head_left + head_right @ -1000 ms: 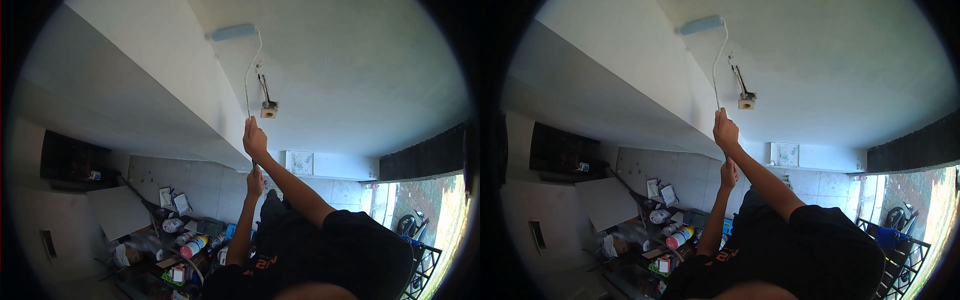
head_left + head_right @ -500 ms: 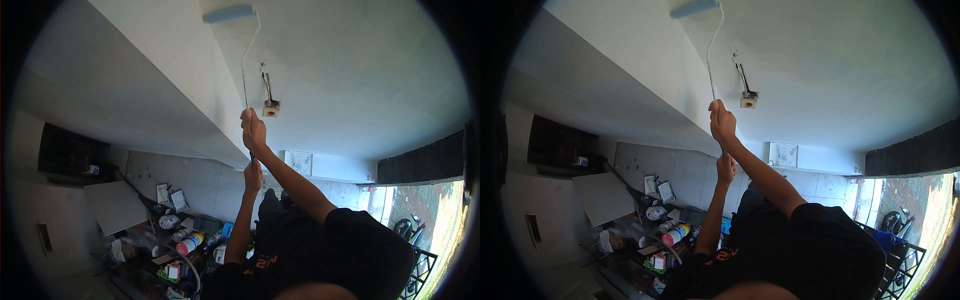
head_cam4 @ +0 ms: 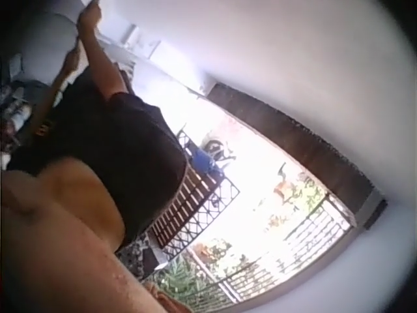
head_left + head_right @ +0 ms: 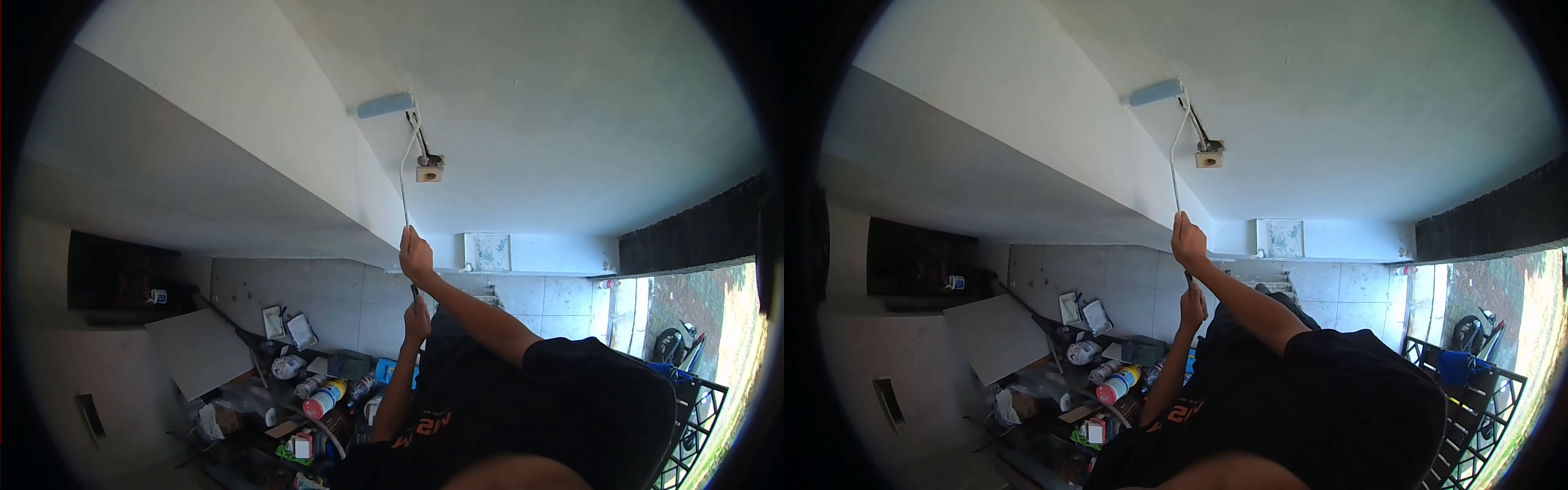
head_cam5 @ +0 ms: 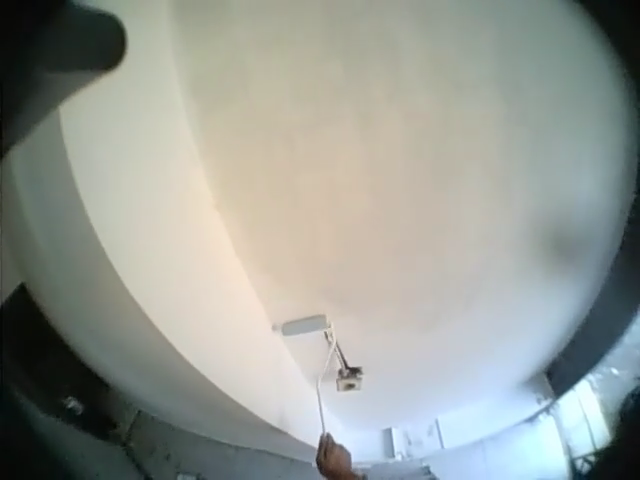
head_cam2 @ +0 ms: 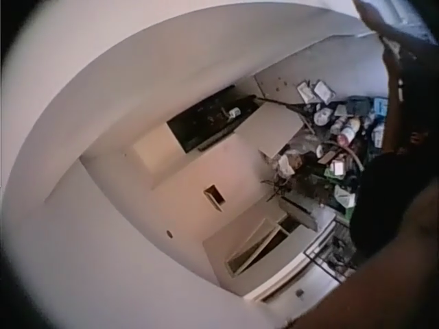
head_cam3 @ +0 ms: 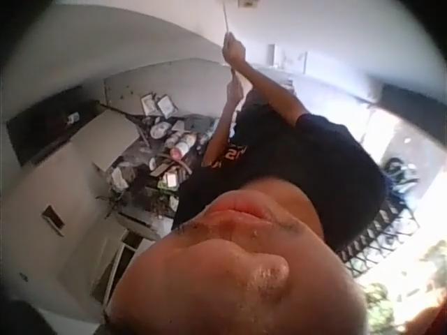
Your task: The person is painting a ceiling using a paint roller.
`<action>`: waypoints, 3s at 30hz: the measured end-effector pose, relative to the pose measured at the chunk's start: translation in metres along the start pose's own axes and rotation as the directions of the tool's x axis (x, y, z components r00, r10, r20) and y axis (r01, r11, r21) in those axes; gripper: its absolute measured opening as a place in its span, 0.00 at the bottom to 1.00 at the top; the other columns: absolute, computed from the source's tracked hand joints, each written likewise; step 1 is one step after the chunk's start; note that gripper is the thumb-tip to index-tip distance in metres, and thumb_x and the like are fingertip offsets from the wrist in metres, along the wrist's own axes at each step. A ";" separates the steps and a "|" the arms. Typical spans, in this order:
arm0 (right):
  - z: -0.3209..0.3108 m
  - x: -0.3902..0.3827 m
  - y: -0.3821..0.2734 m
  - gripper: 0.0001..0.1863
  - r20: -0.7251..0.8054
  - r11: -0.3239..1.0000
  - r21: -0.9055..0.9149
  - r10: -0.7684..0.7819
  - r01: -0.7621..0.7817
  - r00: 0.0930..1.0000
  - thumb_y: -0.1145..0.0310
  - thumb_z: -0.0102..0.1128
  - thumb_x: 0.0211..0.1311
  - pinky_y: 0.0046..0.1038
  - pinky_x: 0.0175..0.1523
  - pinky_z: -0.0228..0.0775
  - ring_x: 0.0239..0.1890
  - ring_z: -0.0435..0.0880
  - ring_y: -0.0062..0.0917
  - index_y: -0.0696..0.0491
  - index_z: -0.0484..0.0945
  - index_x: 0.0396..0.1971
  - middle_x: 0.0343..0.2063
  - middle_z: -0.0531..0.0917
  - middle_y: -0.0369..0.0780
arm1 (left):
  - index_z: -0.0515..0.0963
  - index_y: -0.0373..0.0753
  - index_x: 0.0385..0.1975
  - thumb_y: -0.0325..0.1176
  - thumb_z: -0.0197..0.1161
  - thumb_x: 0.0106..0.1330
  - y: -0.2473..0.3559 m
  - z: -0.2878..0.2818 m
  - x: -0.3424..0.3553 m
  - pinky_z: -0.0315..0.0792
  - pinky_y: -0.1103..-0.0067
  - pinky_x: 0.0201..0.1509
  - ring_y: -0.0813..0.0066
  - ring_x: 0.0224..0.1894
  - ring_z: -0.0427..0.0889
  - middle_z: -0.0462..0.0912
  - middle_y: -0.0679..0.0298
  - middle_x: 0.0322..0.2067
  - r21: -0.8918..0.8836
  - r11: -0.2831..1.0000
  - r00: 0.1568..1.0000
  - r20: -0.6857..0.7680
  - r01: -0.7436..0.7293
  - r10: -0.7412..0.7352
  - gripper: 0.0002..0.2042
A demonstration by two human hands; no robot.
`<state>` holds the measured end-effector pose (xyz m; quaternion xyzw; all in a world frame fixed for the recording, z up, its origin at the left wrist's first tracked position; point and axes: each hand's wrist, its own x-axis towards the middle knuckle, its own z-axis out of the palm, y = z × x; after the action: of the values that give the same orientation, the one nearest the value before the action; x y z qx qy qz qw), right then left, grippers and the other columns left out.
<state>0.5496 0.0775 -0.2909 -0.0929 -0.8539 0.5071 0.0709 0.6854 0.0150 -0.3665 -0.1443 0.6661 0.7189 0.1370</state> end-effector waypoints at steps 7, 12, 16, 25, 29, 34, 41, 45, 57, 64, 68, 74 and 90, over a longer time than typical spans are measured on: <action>-0.025 0.038 -0.077 0.20 -0.019 0.964 0.238 -0.120 0.121 0.993 0.58 0.30 0.69 0.41 0.26 0.62 0.19 0.72 0.45 0.56 0.64 0.24 0.13 0.72 0.46 | 0.60 0.44 0.19 0.57 0.41 0.66 0.077 -0.001 0.025 0.52 0.85 0.07 0.84 0.05 0.55 0.56 0.72 0.07 -0.013 0.993 0.993 -0.017 -0.119 0.119 0.23; -0.049 0.040 -0.088 0.17 -0.097 0.926 0.264 -0.254 0.270 0.962 0.61 0.34 0.68 0.44 0.24 0.59 0.18 0.71 0.48 0.55 0.64 0.23 0.11 0.70 0.48 | 0.60 0.43 0.21 0.59 0.41 0.65 0.089 0.024 0.021 0.52 0.85 0.07 0.85 0.05 0.53 0.56 0.72 0.08 -0.103 0.972 0.977 0.024 -0.210 0.213 0.24; -0.056 0.047 -0.071 0.20 -0.085 0.957 0.187 -0.210 0.222 0.974 0.59 0.31 0.69 0.37 0.25 0.61 0.17 0.72 0.41 0.56 0.65 0.22 0.12 0.70 0.44 | 0.61 0.43 0.20 0.54 0.45 0.66 0.082 0.038 0.025 0.52 0.86 0.08 0.87 0.07 0.55 0.57 0.74 0.09 -0.150 0.976 0.986 0.031 -0.157 0.164 0.21; -0.043 0.059 -0.052 0.21 -0.043 0.973 0.162 -0.158 0.163 0.986 0.58 0.30 0.69 0.37 0.25 0.62 0.18 0.72 0.42 0.56 0.65 0.23 0.13 0.71 0.44 | 0.60 0.43 0.16 0.56 0.44 0.65 0.064 0.034 0.044 0.53 0.84 0.08 0.85 0.05 0.57 0.57 0.73 0.07 -0.126 0.983 0.988 0.056 -0.133 0.141 0.24; -0.023 0.022 0.000 0.22 0.019 0.982 0.177 -0.073 0.069 0.997 0.57 0.31 0.69 0.35 0.25 0.61 0.16 0.70 0.36 0.57 0.65 0.21 0.12 0.70 0.43 | 0.61 0.42 0.15 0.54 0.43 0.67 0.015 0.027 0.011 0.53 0.84 0.07 0.82 0.05 0.59 0.58 0.72 0.06 -0.055 0.998 1.000 0.008 -0.028 0.028 0.23; -0.038 0.027 -0.028 0.23 0.049 0.929 0.360 -0.112 0.087 0.992 0.57 0.31 0.69 0.34 0.24 0.60 0.14 0.69 0.30 0.57 0.65 0.19 0.10 0.68 0.42 | 0.60 0.42 0.17 0.58 0.39 0.66 0.042 0.037 0.005 0.52 0.84 0.07 0.83 0.05 0.55 0.55 0.71 0.06 -0.021 1.000 0.998 -0.060 -0.016 0.014 0.25; -0.042 0.075 -0.093 0.18 -0.041 0.934 0.231 -0.271 0.273 0.962 0.59 0.33 0.68 0.44 0.25 0.61 0.19 0.72 0.48 0.55 0.66 0.25 0.13 0.72 0.48 | 0.60 0.43 0.17 0.56 0.43 0.66 0.098 0.023 0.063 0.51 0.85 0.07 0.85 0.05 0.54 0.56 0.73 0.08 -0.132 0.964 0.972 0.019 -0.231 0.236 0.23; -0.019 0.061 -0.060 0.17 -0.064 0.970 0.119 -0.206 0.213 0.976 0.59 0.34 0.68 0.45 0.24 0.62 0.18 0.73 0.49 0.55 0.66 0.25 0.12 0.72 0.49 | 0.58 0.43 0.19 0.62 0.39 0.63 0.061 0.014 0.055 0.53 0.83 0.08 0.83 0.05 0.53 0.54 0.72 0.07 -0.081 0.988 0.987 0.078 -0.132 0.138 0.26; -0.020 0.069 -0.088 0.16 -0.116 0.974 0.012 -0.222 0.225 0.968 0.59 0.34 0.68 0.45 0.24 0.64 0.18 0.74 0.47 0.54 0.66 0.27 0.12 0.73 0.48 | 0.59 0.43 0.18 0.61 0.42 0.63 0.087 0.003 0.062 0.52 0.83 0.07 0.84 0.05 0.54 0.56 0.72 0.08 -0.106 0.983 0.984 0.081 -0.148 0.157 0.25; 0.009 0.036 -0.057 0.13 -0.054 0.995 -0.062 -0.077 0.074 0.996 0.61 0.36 0.67 0.43 0.21 0.66 0.16 0.76 0.44 0.52 0.65 0.29 0.12 0.75 0.47 | 0.58 0.44 0.18 0.61 0.39 0.64 0.063 -0.026 0.029 0.53 0.83 0.07 0.82 0.04 0.54 0.55 0.71 0.06 0.038 0.999 0.997 0.078 -0.007 0.004 0.25; 0.011 0.038 -0.086 0.14 -0.099 0.998 0.035 -0.052 0.056 0.994 0.61 0.34 0.68 0.45 0.22 0.64 0.17 0.75 0.47 0.54 0.66 0.31 0.12 0.74 0.48 | 0.59 0.44 0.17 0.58 0.40 0.66 0.087 -0.046 0.025 0.53 0.83 0.07 0.82 0.04 0.55 0.56 0.71 0.06 0.139 0.989 0.999 0.013 -0.043 0.042 0.24; 0.001 0.048 -0.108 0.14 -0.162 0.988 0.017 -0.146 0.151 0.976 0.62 0.34 0.68 0.44 0.21 0.64 0.17 0.75 0.47 0.55 0.66 0.30 0.11 0.74 0.48 | 0.59 0.43 0.16 0.58 0.40 0.66 0.092 -0.042 0.045 0.53 0.83 0.07 0.82 0.04 0.56 0.57 0.71 0.06 0.156 0.969 0.982 0.022 -0.191 0.190 0.25; -0.002 0.043 -0.049 0.11 -0.157 0.979 -0.171 -0.139 0.112 0.978 0.62 0.38 0.67 0.40 0.17 0.66 0.14 0.76 0.43 0.54 0.66 0.33 0.10 0.75 0.46 | 0.58 0.43 0.17 0.59 0.40 0.65 0.047 -0.005 0.041 0.54 0.82 0.06 0.81 0.04 0.55 0.55 0.71 0.06 -0.010 1.000 0.997 0.082 0.001 0.000 0.25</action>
<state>0.5041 0.0660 -0.2460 -0.0866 -0.8873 0.4211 0.1670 0.6292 0.0071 -0.3397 -0.1156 0.6564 0.7273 0.1635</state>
